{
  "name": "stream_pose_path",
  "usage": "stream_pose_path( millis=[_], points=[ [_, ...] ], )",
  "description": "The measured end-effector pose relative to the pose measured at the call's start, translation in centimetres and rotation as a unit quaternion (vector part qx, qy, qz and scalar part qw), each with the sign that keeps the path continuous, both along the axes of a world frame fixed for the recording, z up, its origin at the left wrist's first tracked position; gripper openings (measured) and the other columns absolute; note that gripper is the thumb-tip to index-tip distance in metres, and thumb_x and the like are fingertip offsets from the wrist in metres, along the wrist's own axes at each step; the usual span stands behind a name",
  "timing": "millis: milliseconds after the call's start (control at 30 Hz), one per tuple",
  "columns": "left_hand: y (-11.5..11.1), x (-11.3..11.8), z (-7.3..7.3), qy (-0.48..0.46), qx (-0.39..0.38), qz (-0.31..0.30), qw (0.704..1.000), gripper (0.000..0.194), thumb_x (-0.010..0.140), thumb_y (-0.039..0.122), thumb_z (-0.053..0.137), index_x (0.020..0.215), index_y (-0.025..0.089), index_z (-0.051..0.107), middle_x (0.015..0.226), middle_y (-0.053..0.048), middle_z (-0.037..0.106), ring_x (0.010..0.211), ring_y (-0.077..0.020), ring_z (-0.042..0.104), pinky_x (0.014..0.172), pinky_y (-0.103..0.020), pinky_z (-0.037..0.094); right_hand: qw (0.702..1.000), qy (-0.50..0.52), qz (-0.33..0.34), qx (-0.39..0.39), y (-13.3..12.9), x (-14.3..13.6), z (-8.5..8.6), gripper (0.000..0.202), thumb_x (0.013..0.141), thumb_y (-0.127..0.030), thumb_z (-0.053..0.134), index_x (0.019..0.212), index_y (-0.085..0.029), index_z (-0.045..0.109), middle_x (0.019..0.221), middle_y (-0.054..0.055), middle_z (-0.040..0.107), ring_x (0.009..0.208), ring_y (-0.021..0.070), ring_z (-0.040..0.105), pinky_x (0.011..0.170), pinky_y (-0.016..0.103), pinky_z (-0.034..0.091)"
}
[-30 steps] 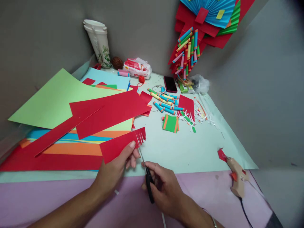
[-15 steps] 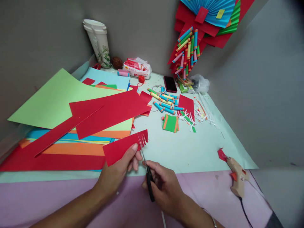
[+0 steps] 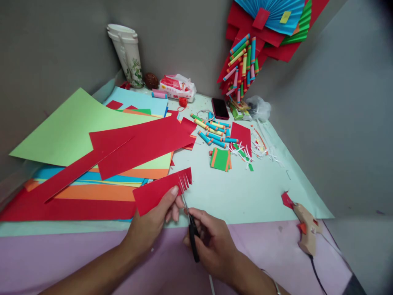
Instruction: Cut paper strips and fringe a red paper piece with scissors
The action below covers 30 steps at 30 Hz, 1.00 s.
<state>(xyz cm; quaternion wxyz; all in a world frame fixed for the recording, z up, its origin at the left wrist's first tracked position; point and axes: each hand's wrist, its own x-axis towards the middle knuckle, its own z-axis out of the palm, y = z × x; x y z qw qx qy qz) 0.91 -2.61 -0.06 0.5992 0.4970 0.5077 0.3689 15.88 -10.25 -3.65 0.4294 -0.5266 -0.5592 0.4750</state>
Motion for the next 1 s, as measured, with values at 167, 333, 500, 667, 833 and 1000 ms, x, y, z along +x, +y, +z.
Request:
stream_pose_path(
  millis=[167, 333, 500, 667, 833, 1000],
  points=[
    [-0.01, -0.1, -0.27, -0.004, -0.008, -0.006, 1.0, 0.044, 0.091, 0.052, 0.049, 0.063, 0.022, 0.063, 0.049, 0.002, 0.053, 0.05, -0.0146, 0.049, 0.057, -0.028, 0.041, 1.0, 0.006, -0.001, -0.002, 0.06, -0.06, 0.15, 0.04, 0.08, -0.018, 0.06, 0.12, -0.014, 0.06, 0.07, 0.001, 0.063, 0.054, 0.0106, 0.051, 0.052, 0.021, 0.044],
    [-0.09, -0.11, -0.29, -0.008, -0.006, -0.004, 1.0, 0.042, 0.091, 0.053, 0.05, 0.064, 0.022, 0.064, 0.05, 0.003, 0.053, 0.052, -0.0147, 0.051, 0.058, -0.027, 0.043, 1.0, 0.016, -0.001, 0.002, 0.04, -0.08, 0.16, 0.041, 0.08, -0.016, 0.059, 0.121, -0.013, 0.06, 0.072, 0.002, 0.063, 0.056, 0.0106, 0.053, 0.054, 0.021, 0.047],
    [-0.12, -0.05, 0.22, 0.006, -0.003, -0.002, 1.0, 0.042, 0.092, 0.051, 0.05, 0.064, 0.022, 0.063, 0.05, 0.003, 0.054, 0.053, -0.0145, 0.052, 0.061, -0.027, 0.044, 0.999, 0.029, -0.002, 0.029, -0.14, 0.03, -0.29, 0.041, 0.083, -0.015, 0.058, 0.124, -0.016, 0.058, 0.076, 0.002, 0.067, 0.059, 0.0112, 0.058, 0.057, 0.02, 0.05],
    [0.0, -0.04, 0.45, 0.0, -0.01, -0.007, 1.0, 0.042, 0.091, 0.051, 0.05, 0.064, 0.022, 0.064, 0.049, 0.002, 0.053, 0.052, -0.0149, 0.052, 0.06, -0.028, 0.044, 0.999, 0.007, -0.002, 0.05, -0.29, 0.2, -0.63, 0.045, 0.082, -0.012, 0.057, 0.128, -0.017, 0.058, 0.081, 0.004, 0.071, 0.061, 0.0118, 0.063, 0.063, 0.021, 0.054],
    [0.08, -0.08, 0.37, -0.007, -0.016, -0.006, 1.0, 0.043, 0.09, 0.052, 0.051, 0.062, 0.022, 0.063, 0.048, 0.002, 0.052, 0.05, -0.0149, 0.051, 0.058, -0.028, 0.043, 0.999, 0.007, -0.004, 0.052, -0.27, 0.3, -0.72, 0.045, 0.081, -0.01, 0.057, 0.126, -0.018, 0.06, 0.084, 0.005, 0.072, 0.064, 0.0123, 0.065, 0.063, 0.021, 0.054],
    [-0.01, -0.14, 0.23, 0.004, -0.023, -0.016, 1.0, 0.045, 0.091, 0.055, 0.049, 0.062, 0.022, 0.062, 0.048, 0.002, 0.052, 0.05, -0.0148, 0.048, 0.055, -0.028, 0.04, 1.0, 0.001, -0.005, 0.025, -0.2, 0.34, -0.64, 0.047, 0.079, -0.009, 0.059, 0.126, -0.017, 0.06, 0.078, 0.002, 0.069, 0.06, 0.0108, 0.062, 0.06, 0.02, 0.052]
  ],
)
